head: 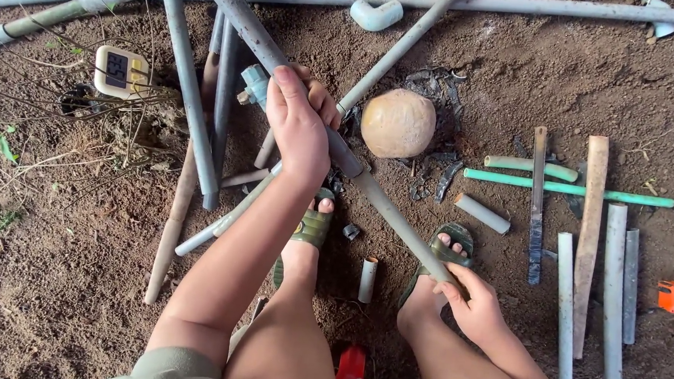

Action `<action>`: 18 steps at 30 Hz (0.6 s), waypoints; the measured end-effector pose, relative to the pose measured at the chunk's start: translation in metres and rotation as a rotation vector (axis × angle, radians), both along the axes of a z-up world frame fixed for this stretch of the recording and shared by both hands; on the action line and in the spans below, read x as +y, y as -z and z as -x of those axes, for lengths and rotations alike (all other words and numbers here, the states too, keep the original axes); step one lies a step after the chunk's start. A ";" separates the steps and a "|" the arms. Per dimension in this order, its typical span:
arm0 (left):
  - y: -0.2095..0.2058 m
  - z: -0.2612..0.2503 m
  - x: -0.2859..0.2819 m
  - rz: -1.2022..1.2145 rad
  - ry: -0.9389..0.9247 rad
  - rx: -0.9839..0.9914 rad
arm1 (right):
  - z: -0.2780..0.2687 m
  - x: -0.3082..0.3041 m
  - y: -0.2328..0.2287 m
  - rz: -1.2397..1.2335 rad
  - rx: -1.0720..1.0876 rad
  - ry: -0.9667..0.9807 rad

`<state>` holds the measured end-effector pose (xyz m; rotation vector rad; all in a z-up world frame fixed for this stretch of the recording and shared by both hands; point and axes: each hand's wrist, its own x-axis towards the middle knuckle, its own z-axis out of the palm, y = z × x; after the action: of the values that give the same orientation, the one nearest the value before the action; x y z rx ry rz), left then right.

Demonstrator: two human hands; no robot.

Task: The person uses a hacksaw to cut a grey PVC pipe resting on a coconut. After cutting, they pick up and connect various PVC pipes and fittings on the ground.

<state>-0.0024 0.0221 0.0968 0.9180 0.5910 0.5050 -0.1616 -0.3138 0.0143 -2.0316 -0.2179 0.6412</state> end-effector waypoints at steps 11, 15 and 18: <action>-0.003 0.002 -0.003 -0.038 0.032 -0.013 | -0.001 -0.006 0.007 0.115 -0.159 -0.148; -0.003 0.002 -0.002 -0.009 0.025 -0.001 | 0.000 -0.006 0.006 0.151 -0.159 -0.138; 0.015 0.001 0.000 -0.118 0.015 -0.098 | 0.004 -0.011 0.015 0.182 -0.305 -0.067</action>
<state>-0.0032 0.0221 0.0823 1.0033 0.4690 0.5729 -0.1652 -0.3250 -0.0009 -2.3026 -0.4219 0.4000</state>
